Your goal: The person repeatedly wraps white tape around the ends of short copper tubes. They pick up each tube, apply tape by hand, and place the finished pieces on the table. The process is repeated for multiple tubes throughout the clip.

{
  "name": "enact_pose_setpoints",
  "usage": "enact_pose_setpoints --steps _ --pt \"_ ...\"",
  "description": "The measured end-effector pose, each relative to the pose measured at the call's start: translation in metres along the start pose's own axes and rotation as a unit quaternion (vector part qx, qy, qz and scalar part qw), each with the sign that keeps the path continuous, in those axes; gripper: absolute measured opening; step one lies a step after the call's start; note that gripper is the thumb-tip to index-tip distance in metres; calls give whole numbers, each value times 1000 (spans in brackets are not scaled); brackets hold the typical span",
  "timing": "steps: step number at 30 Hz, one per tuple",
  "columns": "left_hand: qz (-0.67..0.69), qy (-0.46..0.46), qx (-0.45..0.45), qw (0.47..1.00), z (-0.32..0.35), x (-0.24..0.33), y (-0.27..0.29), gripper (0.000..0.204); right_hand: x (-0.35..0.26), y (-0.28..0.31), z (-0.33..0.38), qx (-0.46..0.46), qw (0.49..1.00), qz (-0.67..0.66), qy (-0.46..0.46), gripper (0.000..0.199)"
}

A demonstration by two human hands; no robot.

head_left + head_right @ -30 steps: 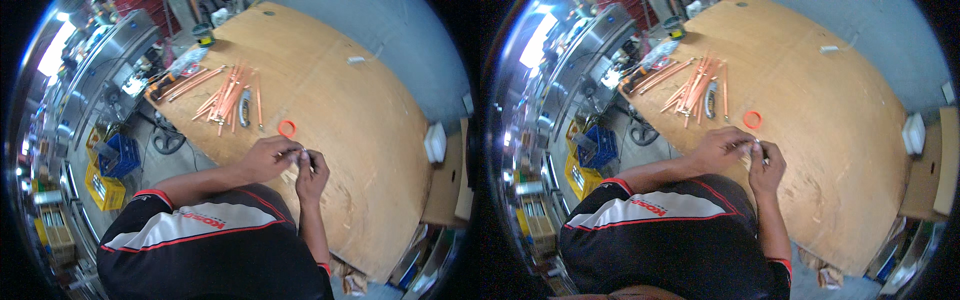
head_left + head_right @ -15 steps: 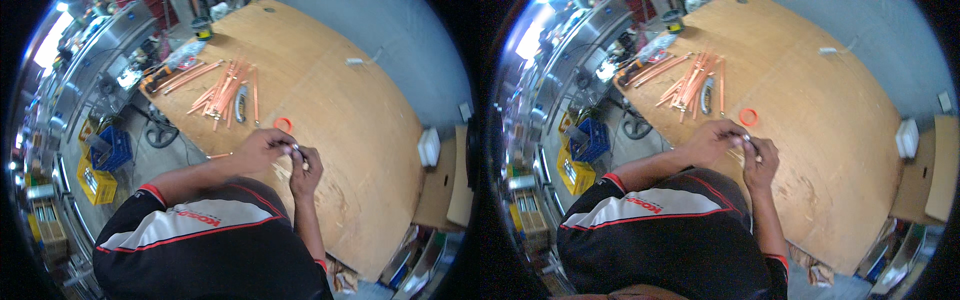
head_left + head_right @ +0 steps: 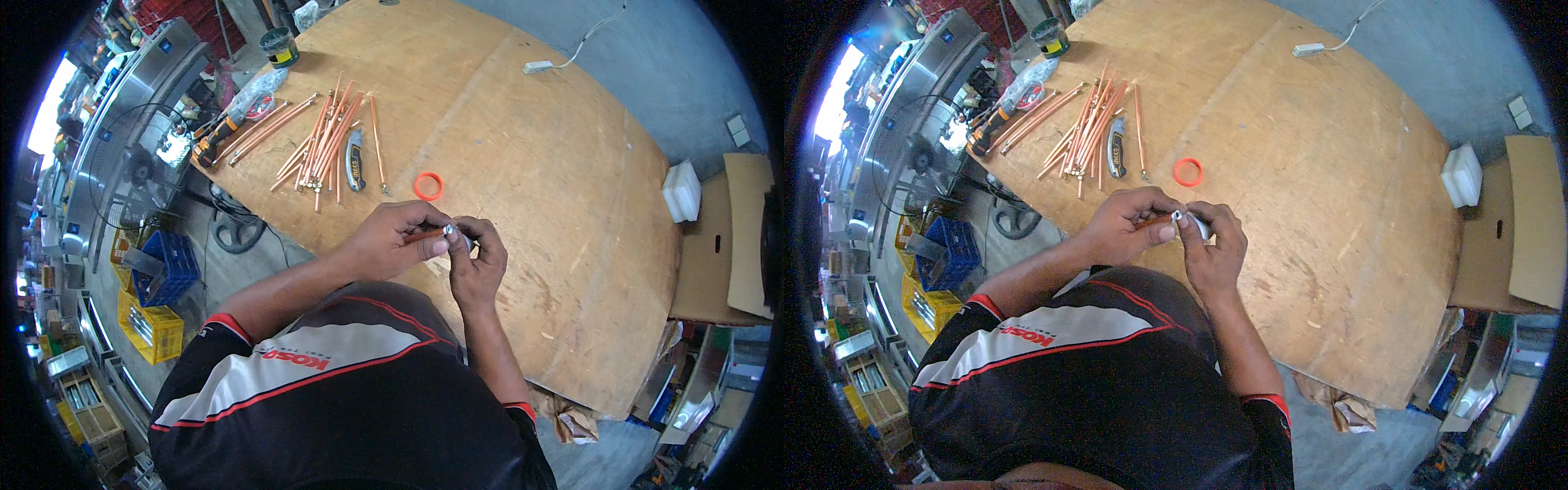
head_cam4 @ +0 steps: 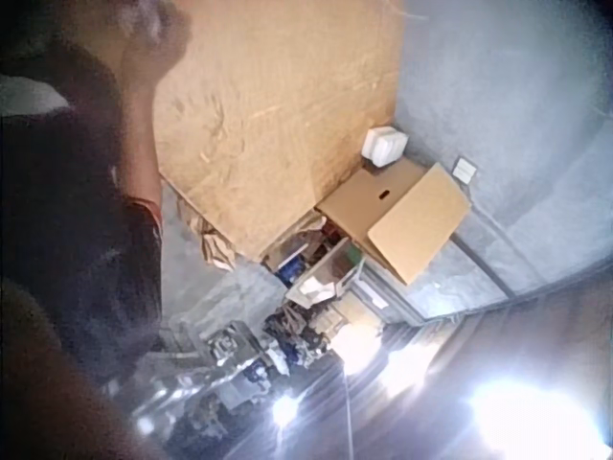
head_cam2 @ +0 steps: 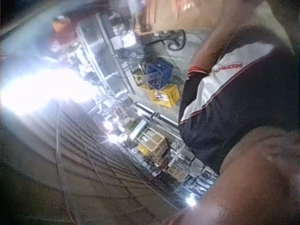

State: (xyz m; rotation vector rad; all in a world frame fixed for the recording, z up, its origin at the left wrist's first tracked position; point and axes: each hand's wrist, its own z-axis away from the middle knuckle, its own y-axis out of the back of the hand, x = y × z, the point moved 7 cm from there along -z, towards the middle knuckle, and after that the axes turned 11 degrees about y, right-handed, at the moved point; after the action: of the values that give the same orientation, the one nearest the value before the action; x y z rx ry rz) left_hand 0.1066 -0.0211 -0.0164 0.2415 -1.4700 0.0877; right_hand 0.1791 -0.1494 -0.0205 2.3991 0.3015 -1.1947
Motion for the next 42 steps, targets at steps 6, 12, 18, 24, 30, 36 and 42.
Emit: enact_pose_setpoints --steps 6,12,18,24,30,36,42 --pt "-163 -14 65 984 1 20 10 16 -7 2 -5 -23 999 33 37 20" --pt "90 9 41 995 1 -4 9 30 -21 5 -9 -19 994 52 93 23" --pt "83 96 -28 991 -13 -14 3 22 -17 3 -9 -64 990 76 103 20" --pt "19 51 13 998 -1 -23 11 34 -10 3 -8 -63 992 71 84 18" --pt "-14 38 47 998 -5 -22 13 21 -6 5 -1 25 983 125 136 20" --pt "86 87 -12 992 -5 -11 -7 18 -18 29 -6 20 983 78 166 16" --pt "125 105 -104 981 -3 -8 -12 24 -29 33 -11 32 972 74 223 12"
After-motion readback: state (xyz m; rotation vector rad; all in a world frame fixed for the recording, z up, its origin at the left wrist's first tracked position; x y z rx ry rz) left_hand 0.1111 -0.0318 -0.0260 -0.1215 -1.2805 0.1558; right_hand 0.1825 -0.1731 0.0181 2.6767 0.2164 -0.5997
